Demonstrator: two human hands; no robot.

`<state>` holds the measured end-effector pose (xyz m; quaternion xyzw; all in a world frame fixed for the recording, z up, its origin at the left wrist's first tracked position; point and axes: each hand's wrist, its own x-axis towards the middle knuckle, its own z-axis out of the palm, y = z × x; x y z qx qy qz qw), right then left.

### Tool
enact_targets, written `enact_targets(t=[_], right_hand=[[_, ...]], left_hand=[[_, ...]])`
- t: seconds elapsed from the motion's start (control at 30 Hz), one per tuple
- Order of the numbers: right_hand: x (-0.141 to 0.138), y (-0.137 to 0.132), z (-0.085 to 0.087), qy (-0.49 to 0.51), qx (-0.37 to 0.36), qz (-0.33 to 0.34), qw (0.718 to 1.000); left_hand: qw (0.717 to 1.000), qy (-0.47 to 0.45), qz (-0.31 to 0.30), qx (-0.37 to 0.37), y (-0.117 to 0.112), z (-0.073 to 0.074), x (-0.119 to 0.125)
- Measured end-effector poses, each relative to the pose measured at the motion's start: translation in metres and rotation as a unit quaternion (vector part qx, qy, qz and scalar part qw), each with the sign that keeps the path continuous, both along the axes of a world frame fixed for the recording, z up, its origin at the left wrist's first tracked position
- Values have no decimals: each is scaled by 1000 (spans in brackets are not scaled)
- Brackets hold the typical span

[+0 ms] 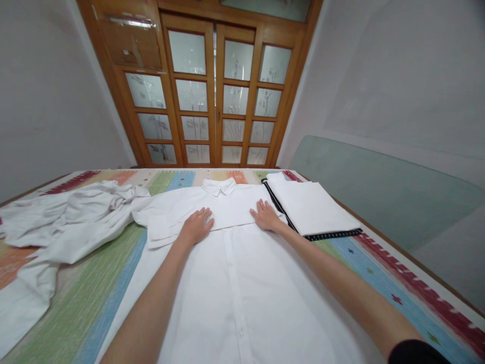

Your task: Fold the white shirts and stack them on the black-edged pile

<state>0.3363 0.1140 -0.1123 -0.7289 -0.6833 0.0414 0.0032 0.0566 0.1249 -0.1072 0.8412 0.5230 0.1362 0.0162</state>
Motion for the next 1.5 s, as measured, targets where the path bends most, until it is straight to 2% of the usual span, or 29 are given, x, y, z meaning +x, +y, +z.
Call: enact_targets(t=[0.2,0.3,0.47,0.6,0.7,1.17,1.37,1.5], right_hand=[[-3,8,-3,25,-1,-67,997],[-14,16,-1,25,-2,-67,997],[-46,28,4,28,-15,36,999],[-79,34,2,53,4,113,992],[-92,35,-1,59,21,171,983],[-91,34,2,70,23,168,983],[-77,50,4,66,33,145,987],[-68,68,3,58,88,135,985]], left_hand=[[1000,-6,-8,4,1,0,0],[1000,-5,-5,3,1,-1,1],[1000,8,-14,-9,2,-1,1],[1000,16,-27,-5,5,-5,0],[999,26,-30,-8,7,-8,0],[998,43,53,-3,-3,-3,-7],[997,51,50,25,-3,-7,-4],[996,55,54,48,0,-12,-4]])
